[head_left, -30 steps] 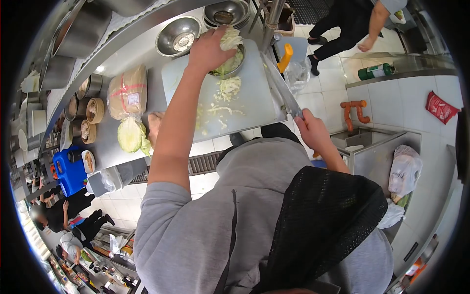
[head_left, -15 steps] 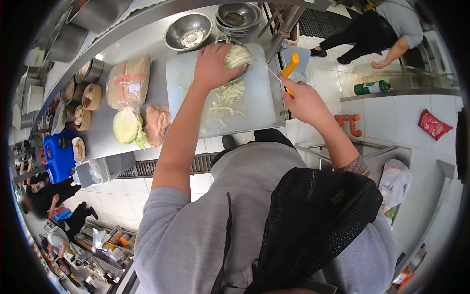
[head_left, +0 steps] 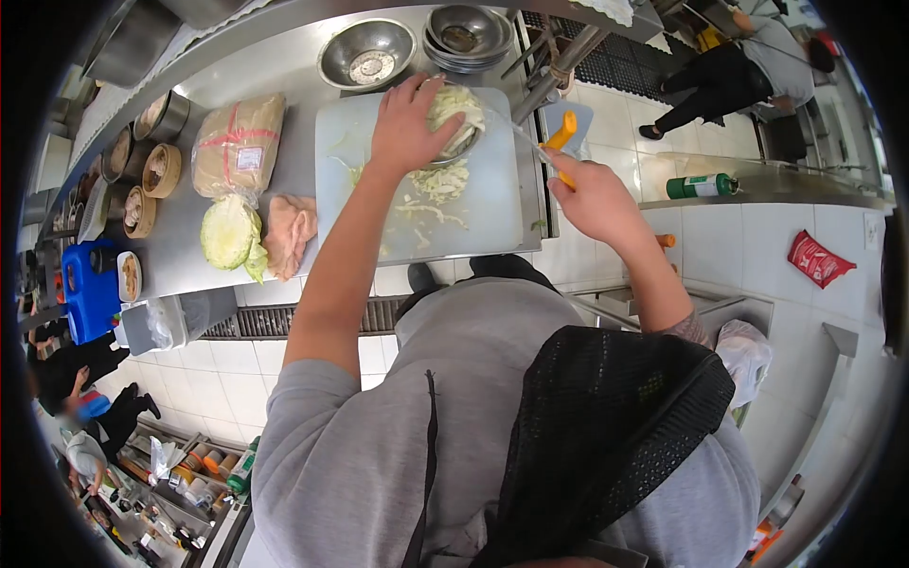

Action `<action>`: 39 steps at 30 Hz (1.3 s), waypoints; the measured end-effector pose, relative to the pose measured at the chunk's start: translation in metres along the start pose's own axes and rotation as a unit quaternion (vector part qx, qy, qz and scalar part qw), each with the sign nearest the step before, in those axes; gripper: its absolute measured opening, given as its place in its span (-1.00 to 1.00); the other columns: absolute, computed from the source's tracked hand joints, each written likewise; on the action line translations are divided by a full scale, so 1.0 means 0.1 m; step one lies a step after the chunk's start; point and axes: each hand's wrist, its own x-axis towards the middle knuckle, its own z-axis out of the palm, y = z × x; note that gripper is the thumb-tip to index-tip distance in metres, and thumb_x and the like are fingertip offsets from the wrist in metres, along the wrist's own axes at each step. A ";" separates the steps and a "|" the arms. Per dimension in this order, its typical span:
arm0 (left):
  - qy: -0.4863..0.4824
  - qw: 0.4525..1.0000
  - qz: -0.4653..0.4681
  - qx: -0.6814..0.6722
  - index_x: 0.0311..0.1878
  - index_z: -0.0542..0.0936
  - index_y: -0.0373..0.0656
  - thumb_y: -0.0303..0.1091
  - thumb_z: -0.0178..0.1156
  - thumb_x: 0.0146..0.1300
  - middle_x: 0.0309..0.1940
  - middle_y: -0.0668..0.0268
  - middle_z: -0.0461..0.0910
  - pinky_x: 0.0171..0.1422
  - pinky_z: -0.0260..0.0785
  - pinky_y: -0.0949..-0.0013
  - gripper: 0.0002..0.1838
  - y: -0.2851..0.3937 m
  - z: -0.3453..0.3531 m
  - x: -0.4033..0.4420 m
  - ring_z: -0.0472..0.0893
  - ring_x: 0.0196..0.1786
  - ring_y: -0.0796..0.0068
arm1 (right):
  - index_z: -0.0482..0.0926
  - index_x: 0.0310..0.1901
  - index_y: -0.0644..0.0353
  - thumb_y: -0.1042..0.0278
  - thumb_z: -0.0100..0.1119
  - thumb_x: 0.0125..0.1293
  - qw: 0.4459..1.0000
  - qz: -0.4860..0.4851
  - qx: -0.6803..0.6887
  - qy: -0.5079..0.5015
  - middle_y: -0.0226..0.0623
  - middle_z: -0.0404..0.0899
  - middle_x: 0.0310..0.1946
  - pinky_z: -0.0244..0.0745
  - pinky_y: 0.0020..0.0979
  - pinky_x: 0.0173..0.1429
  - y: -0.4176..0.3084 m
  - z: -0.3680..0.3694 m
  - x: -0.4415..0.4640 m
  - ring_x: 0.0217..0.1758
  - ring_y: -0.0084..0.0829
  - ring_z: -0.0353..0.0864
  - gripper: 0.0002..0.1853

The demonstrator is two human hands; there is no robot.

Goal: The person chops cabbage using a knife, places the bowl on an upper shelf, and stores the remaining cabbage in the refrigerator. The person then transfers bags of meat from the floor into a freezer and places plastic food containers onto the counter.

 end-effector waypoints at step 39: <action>-0.054 0.989 0.053 -0.126 0.19 0.67 -0.12 0.00 0.28 0.39 0.31 0.17 0.58 0.64 0.03 -0.07 -0.53 -0.24 -0.55 0.04 0.50 0.37 0.10 | 0.57 0.33 0.10 0.34 0.28 0.44 0.982 0.059 0.152 0.091 0.02 0.68 -0.07 0.54 -0.35 0.10 0.82 0.86 -0.93 -0.06 -0.23 0.70 -0.55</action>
